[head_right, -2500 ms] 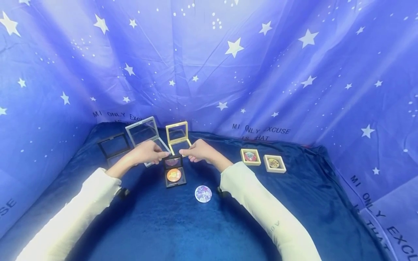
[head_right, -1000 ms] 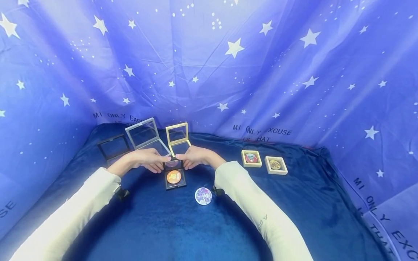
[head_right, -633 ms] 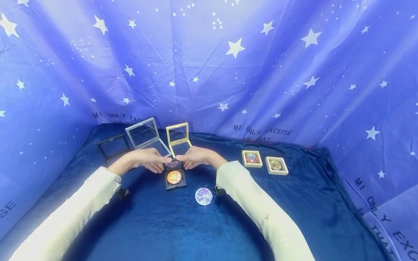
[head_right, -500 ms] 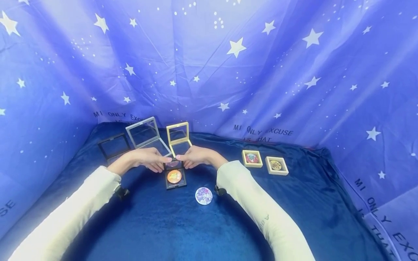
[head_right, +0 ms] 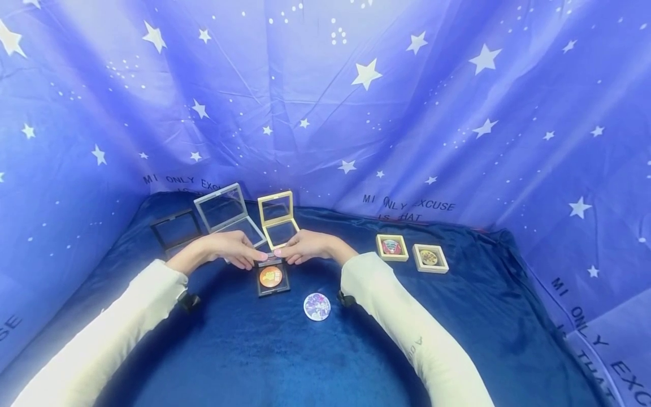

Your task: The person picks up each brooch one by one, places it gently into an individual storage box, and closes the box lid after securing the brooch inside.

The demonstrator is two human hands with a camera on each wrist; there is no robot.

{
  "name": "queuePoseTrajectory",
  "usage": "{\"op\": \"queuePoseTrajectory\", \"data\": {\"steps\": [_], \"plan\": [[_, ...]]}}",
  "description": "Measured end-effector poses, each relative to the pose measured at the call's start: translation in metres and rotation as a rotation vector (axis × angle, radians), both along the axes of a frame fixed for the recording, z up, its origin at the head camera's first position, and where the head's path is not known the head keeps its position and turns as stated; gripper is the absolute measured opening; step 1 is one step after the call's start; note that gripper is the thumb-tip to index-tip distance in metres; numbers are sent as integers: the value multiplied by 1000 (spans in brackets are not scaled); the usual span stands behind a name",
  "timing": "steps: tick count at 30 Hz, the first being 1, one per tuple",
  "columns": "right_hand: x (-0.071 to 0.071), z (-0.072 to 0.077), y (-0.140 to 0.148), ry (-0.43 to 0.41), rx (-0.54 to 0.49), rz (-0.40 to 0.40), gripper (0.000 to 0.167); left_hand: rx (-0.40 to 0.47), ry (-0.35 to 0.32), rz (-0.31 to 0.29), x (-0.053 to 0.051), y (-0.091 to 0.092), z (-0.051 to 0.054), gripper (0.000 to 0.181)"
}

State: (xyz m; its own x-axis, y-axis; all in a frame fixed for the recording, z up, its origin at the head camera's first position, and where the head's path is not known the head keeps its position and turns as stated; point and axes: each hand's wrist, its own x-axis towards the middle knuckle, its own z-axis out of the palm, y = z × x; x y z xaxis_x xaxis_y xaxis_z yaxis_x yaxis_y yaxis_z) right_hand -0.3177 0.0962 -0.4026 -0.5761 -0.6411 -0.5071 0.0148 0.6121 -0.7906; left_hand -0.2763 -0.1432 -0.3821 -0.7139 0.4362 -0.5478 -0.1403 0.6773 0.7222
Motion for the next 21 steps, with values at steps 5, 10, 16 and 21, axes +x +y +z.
{"op": "queuePoseTrajectory", "data": {"steps": [5, 10, 16, 21], "plan": [[0, 5, 2, 40, 8, 33, 48, -24, 32, -13, -2, 0, 3, 53], [-1, 5, 2, 67, 14, 51, 40, -20, 25, 4, -1, -1, 4, 44], [0, 3, 3, 115, 19, 67, 36, 11, 36, 16, 2, -2, 1, 49], [3, 1, 3, 169, 35, 99, 42, 16, 58, 17, 7, 0, -4, 58]]}}
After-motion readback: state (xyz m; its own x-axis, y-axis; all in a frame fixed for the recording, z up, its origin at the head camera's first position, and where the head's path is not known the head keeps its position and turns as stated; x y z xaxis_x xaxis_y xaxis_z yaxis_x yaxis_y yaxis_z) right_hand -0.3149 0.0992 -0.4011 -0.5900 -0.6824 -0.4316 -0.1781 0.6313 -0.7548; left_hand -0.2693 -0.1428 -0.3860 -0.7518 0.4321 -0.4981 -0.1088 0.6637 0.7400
